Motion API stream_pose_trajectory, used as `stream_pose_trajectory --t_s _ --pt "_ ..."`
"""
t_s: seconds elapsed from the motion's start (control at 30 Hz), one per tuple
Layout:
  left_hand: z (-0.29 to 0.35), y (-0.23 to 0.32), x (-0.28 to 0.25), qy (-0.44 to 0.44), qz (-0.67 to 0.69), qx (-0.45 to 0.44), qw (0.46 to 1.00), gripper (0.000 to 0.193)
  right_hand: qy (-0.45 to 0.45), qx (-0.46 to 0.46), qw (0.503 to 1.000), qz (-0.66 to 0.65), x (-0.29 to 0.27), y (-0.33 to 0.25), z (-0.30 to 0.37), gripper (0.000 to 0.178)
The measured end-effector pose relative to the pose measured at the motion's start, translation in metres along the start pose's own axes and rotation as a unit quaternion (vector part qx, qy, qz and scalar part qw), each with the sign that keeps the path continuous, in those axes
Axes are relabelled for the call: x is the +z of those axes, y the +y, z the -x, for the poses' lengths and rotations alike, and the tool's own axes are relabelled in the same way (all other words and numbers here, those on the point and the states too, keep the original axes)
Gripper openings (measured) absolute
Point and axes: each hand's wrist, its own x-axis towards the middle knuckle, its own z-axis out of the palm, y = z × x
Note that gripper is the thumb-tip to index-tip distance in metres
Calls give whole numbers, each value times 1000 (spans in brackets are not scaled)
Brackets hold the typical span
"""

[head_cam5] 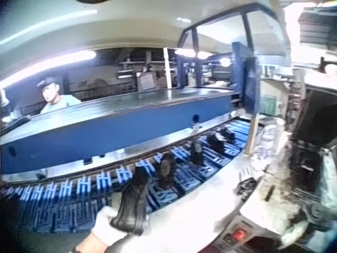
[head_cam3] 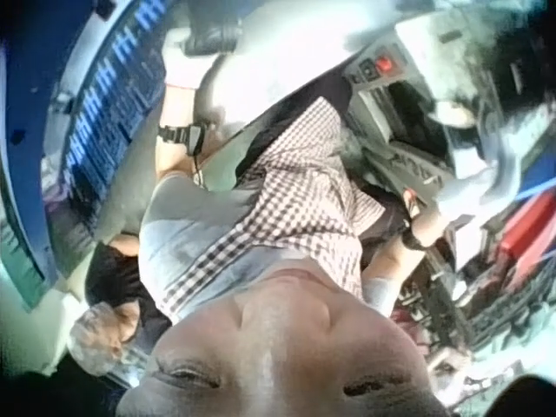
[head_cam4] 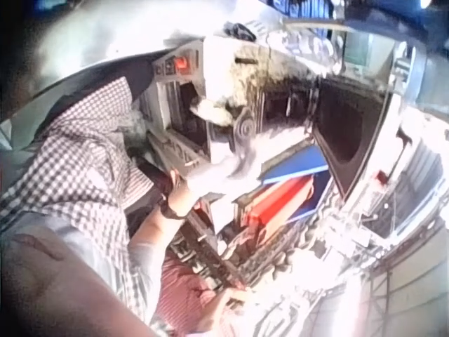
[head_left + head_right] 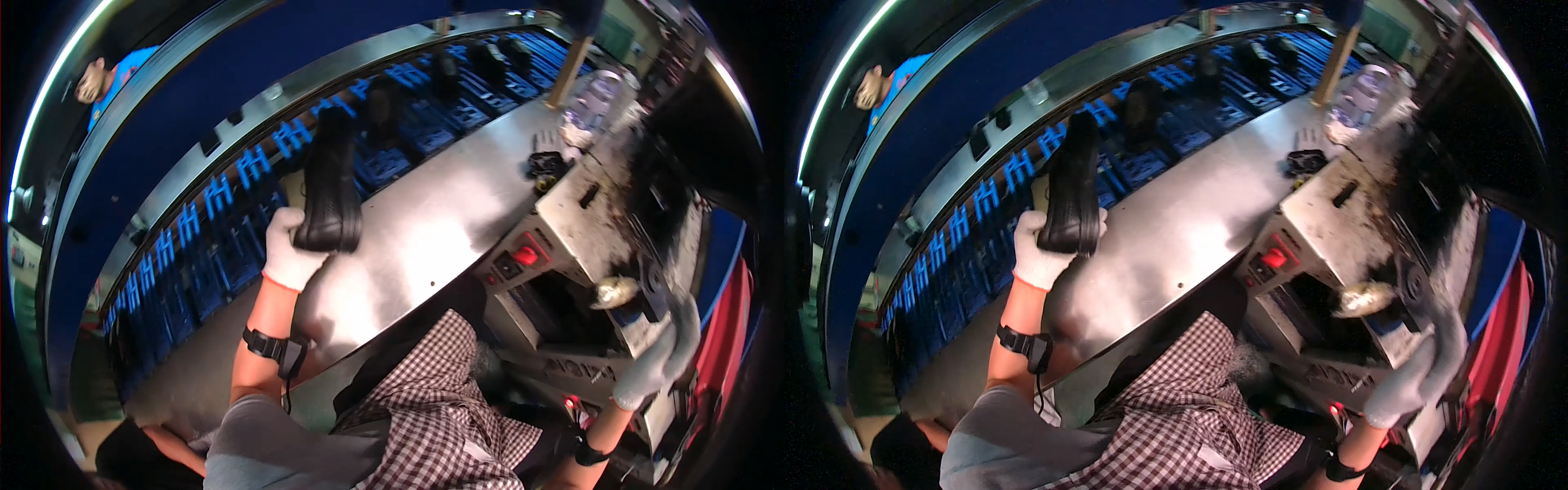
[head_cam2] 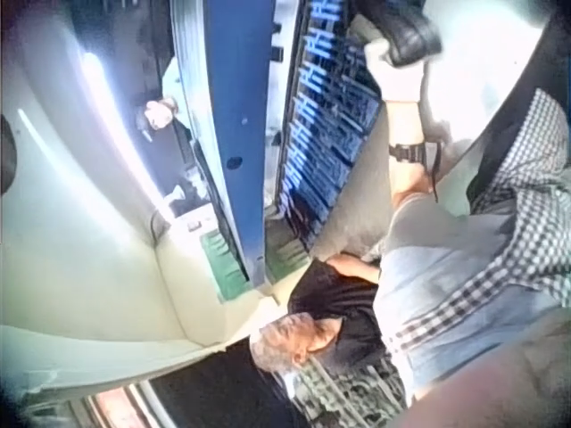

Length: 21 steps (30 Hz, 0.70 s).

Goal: Operator uses specialized machinery to apply pressure and finish the soles of black leather shoes on a factory production line.

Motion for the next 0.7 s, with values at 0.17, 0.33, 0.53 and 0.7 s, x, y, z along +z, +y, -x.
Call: stream_pose_trajectory --t_s 0.17,0.33,0.53,0.7 --pt "3 -72 113 -194 -4 -106 975 83 -365 152 834 -385 38 -99 -32 74" --pt "23 -144 208 -237 -113 -138 955 78 -418 133 855 -277 33 -116 -55 93" --pt "5 -173 277 -397 -245 -167 869 57 -273 340 779 -451 -4 -94 -83 84" --pt "-26 -188 307 -365 -375 -35 851 83 -210 381 693 -574 -9 -4 -113 72"
